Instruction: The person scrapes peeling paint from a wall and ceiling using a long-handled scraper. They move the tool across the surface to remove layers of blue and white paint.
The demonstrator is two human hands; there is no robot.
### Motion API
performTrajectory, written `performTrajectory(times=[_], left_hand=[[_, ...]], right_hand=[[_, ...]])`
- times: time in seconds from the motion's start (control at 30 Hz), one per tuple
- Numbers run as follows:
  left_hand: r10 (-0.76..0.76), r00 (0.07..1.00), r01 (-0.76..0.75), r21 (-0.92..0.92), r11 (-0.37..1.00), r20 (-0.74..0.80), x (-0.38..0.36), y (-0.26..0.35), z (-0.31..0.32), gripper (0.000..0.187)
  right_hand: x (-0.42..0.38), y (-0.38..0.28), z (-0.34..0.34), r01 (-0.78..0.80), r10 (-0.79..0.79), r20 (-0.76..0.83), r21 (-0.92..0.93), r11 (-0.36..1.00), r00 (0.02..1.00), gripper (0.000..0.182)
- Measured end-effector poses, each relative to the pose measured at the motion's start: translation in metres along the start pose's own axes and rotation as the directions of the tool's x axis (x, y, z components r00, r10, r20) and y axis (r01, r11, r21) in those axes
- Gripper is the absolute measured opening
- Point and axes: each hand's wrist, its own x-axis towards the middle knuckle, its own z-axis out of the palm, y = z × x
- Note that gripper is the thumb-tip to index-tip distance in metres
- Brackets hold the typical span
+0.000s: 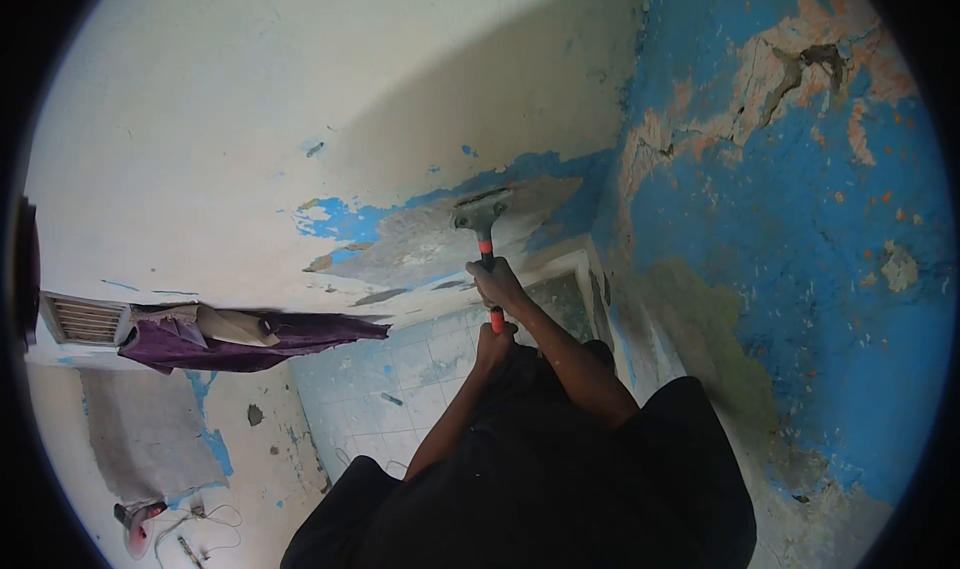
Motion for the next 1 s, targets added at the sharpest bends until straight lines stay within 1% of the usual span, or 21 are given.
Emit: performTrajectory(times=[0.03, 0.13, 0.17, 0.23, 0.33, 0.43, 0.53, 0.57, 0.63, 0.7, 0.9, 1.0], left_hand=[[-0.016, 1.000, 0.016, -0.021, 1.000, 0.008, 0.000, 0.004, 0.002, 0.028], [0.039, 0.999, -0.039, -0.033, 0.999, -0.013, -0.005, 0.014, 0.003, 0.027], [0.036, 0.999, -0.037, -0.034, 0.999, -0.020, -0.002, 0.016, 0.004, 0.027], [0.006, 1.000, -0.007, -0.037, 0.999, -0.025, -0.003, 0.003, 0.009, 0.026], [-0.040, 0.999, 0.041, -0.098, 0.994, 0.005, 0.001, -0.005, 0.012, 0.026], [0.052, 0.999, -0.051, -0.091, 0.995, 0.004, 0.006, 0.007, 0.009, 0.025], [-0.008, 0.999, 0.013, -0.116, 0.993, 0.041, 0.004, 0.013, 0.011, 0.024], [-0.030, 0.999, 0.034, -0.115, 0.993, 0.035, 0.005, 0.010, 0.014, 0.024], [-0.074, 0.997, 0.076, -0.108, 0.991, 0.021, 0.006, -0.002, 0.018, 0.023], [-0.039, 0.999, 0.041, -0.110, 0.993, 0.022, 0.004, 0.003, 0.015, 0.023], [-0.018, 0.999, 0.022, -0.110, 0.994, 0.039, -0.001, 0.002, 0.016, 0.022], [0.009, 0.999, -0.005, -0.101, 0.995, 0.040, 0.008, 0.003, 0.014, 0.021]], right_hand=[[0.000, -0.001, -0.001, -0.007, 0.007, 0.003, -0.006, 1.000, 1.000, 0.041], [-0.004, -0.010, 0.001, 0.020, -0.020, -0.011, -0.025, 0.999, 1.000, 0.041], [-0.002, -0.015, 0.001, 0.031, -0.031, -0.008, -0.028, 0.999, 0.999, 0.041], [-0.007, -0.012, 0.000, 0.028, -0.028, -0.009, -0.029, 0.999, 1.000, 0.041], [-0.003, 0.000, -0.003, -0.013, 0.013, -0.006, -0.044, 0.999, 1.000, 0.042], [-0.001, -0.014, -0.005, 0.029, -0.030, 0.036, 0.035, 0.999, 0.999, 0.038], [-0.002, -0.014, -0.005, 0.067, -0.067, 0.004, -0.058, 0.996, 0.998, 0.038], [-0.001, -0.006, -0.007, 0.024, -0.024, -0.001, -0.025, 0.999, 1.000, 0.038], [-0.002, -0.005, -0.010, 0.019, -0.019, 0.007, -0.024, 1.000, 1.000, 0.039], [0.000, -0.006, -0.009, 0.000, -0.001, 0.031, 0.011, 1.000, 1.000, 0.040], [0.000, -0.002, -0.011, -0.019, 0.018, -0.005, -0.070, 0.997, 1.000, 0.039], [-0.002, -0.007, -0.010, 0.010, -0.011, 0.026, 0.036, 0.999, 1.000, 0.038]])
